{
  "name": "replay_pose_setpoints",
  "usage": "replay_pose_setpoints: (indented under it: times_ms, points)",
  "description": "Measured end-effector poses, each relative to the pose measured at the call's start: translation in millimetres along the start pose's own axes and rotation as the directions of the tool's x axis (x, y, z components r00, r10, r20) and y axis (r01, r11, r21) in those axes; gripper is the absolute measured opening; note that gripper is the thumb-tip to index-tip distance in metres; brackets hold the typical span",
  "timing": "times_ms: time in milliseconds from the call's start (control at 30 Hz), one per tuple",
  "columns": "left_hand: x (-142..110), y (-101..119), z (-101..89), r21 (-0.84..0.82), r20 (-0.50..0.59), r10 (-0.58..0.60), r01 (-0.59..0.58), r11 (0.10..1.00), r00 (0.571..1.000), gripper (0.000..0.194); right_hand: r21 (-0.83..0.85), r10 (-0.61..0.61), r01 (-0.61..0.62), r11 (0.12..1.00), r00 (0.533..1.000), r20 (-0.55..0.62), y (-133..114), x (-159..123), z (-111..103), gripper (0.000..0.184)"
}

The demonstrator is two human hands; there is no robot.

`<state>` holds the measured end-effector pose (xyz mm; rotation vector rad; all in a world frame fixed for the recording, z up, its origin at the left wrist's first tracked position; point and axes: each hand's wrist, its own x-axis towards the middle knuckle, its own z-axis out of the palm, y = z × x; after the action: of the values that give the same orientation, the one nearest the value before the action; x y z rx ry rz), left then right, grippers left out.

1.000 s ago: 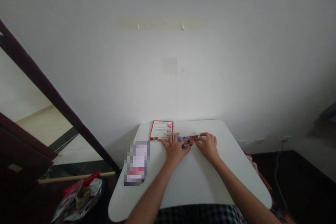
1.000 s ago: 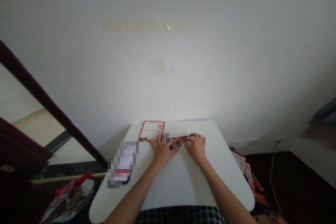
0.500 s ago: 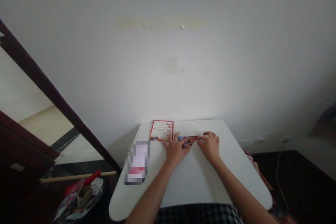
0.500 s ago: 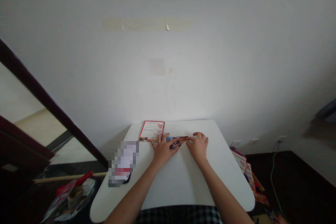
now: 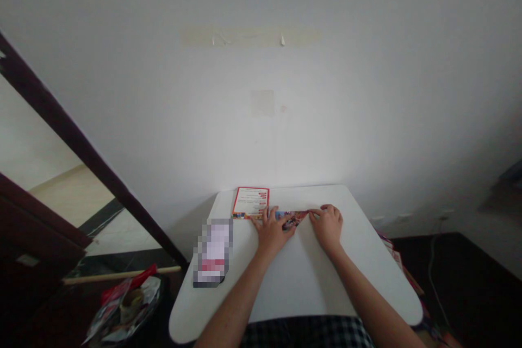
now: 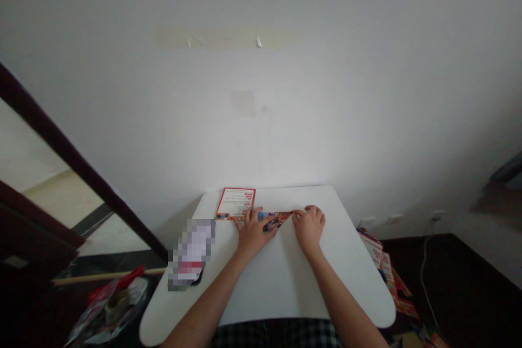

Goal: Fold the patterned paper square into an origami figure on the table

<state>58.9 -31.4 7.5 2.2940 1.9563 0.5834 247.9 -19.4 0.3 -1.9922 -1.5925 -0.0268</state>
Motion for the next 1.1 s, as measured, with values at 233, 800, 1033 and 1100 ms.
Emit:
replay_pose_setpoints:
  times_ms: [233, 800, 1033, 1100]
  points:
    - [0, 1, -0.9, -0.024, 0.002, -0.007, 0.007, 1.0, 1.0, 0.042, -0.02, 0.004, -0.004, 1.0, 1.0, -0.014, 2, 0, 4, 0.028]
    - [-2, 4, -8.1, -0.009, 0.032, -0.004, 0.004, 1.0, 0.999, 0.042, -0.05, 0.008, -0.009, 0.999, 1.0, -0.014, -8, 1, -1, 0.028]
    - [-2, 4, -9.1, -0.002, 0.046, -0.009, 0.009, 1.0, 0.999, 0.044, -0.05, 0.008, -0.008, 0.999, 1.0, -0.001, -9, -1, -1, 0.027]
    - [-2, 3, -7.7, -0.008, 0.034, -0.004, 0.004, 1.0, 0.999, 0.043, -0.04, 0.015, -0.014, 0.999, 1.0, 0.014, -8, -1, 0, 0.028]
